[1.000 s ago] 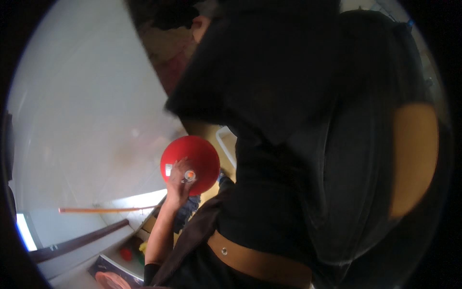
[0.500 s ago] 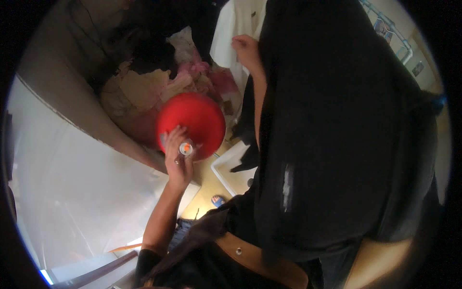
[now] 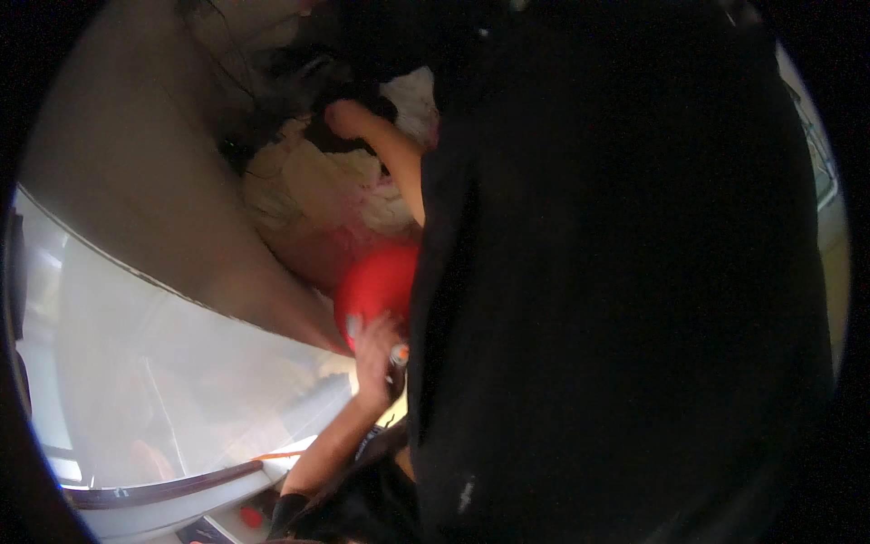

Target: The person moves a white colander and a red bowl, then uses a mop to clean the floor in a cluttered room. The person mops the floor in the kitchen and bathroom areas.

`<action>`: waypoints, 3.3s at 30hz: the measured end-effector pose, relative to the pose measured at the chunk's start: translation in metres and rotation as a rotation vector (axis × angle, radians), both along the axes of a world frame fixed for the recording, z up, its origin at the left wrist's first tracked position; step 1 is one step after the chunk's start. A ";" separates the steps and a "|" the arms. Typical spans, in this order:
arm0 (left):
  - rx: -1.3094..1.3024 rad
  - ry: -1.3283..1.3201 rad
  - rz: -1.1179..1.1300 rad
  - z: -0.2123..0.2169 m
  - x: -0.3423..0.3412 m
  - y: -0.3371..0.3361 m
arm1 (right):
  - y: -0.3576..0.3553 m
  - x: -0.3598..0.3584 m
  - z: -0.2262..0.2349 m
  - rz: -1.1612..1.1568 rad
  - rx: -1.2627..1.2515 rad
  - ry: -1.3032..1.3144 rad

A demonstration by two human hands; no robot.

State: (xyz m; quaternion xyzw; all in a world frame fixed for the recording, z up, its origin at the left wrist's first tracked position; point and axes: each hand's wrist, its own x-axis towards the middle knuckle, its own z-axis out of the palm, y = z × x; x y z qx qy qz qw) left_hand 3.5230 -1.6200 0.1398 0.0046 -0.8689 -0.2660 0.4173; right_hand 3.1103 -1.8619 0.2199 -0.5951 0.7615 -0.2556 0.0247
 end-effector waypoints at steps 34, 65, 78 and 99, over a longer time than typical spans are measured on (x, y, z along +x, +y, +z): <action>-0.072 -0.023 0.115 -0.023 -0.035 -0.026 | -0.064 0.023 0.008 -0.027 -0.438 -0.016; 0.327 0.367 0.758 0.020 -0.224 -0.177 | 0.113 0.093 0.112 0.296 -0.085 -0.486; 0.397 0.124 0.823 0.059 -0.237 -0.193 | 0.089 0.074 0.072 0.104 -0.405 -0.391; 0.313 0.369 0.791 0.040 -0.248 -0.218 | 0.062 0.074 0.055 0.232 -0.329 -0.258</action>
